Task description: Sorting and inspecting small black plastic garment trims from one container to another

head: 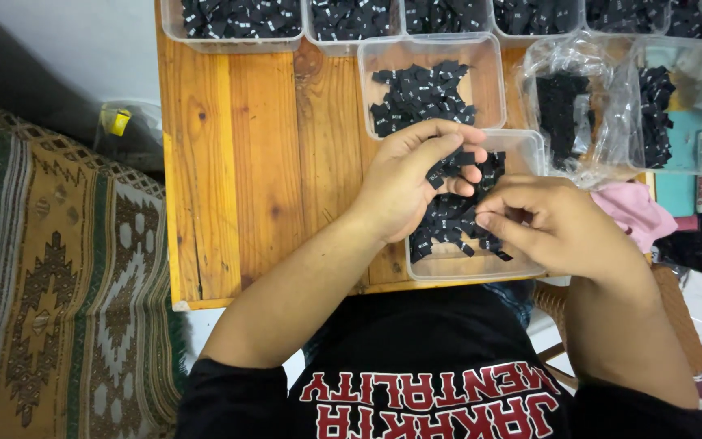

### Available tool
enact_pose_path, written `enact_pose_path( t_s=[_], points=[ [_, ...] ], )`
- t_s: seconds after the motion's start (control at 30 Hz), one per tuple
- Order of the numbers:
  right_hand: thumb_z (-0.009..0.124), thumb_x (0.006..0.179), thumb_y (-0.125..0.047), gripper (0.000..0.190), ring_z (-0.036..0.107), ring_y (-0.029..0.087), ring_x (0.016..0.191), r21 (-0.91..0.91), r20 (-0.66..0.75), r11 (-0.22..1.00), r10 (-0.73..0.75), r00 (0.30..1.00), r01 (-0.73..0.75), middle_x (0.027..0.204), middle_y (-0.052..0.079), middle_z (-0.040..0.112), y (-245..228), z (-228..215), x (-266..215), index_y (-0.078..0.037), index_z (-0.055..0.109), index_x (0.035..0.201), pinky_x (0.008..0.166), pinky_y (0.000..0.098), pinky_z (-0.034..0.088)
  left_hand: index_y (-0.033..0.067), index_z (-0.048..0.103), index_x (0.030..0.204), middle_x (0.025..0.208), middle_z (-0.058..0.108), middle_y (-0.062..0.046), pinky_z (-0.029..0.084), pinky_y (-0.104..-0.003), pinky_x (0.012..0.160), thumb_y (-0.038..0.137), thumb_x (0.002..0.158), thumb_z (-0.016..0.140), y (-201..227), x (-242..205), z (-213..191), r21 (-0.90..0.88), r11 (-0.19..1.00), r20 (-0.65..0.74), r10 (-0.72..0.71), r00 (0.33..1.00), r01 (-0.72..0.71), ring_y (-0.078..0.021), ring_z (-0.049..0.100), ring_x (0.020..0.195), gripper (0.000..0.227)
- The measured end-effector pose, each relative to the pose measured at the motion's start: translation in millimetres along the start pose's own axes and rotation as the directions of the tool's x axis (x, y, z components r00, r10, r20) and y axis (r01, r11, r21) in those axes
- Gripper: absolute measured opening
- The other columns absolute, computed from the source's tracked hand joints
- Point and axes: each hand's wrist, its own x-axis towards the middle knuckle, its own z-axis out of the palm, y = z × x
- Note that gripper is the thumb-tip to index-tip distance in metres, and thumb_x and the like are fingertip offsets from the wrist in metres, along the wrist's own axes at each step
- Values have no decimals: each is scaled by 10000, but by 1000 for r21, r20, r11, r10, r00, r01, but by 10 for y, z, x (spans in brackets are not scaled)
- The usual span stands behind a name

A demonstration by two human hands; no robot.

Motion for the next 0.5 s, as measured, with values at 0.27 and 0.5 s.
enact_pose_path(
  t_s=[0.27, 0.5],
  points=[
    [754, 940, -39, 11, 488, 96, 643, 67, -343, 993, -64, 937, 93, 727, 18, 609, -78, 22, -35, -40, 762, 949, 597, 236, 376, -42, 703, 1078, 993, 700, -236, 602, -333, 728, 147, 1024, 540, -66, 27, -32, 16, 1000, -4, -8, 1000, 8, -309, 723, 829, 255],
    [821, 936, 19, 131, 517, 116, 695, 12, -496, 972, -196, 846, 233, 803, 54, 613, -162, 118, 128, -7, 767, 1052, 646, 241, 429, -47, 730, 1047, 1099, 708, -193, 638, -392, 783, 128, 1011, 543, -119, 42, -46, 7, 1000, 7, 16, 1000, -16, -284, 687, 1028, 259]
  ],
)
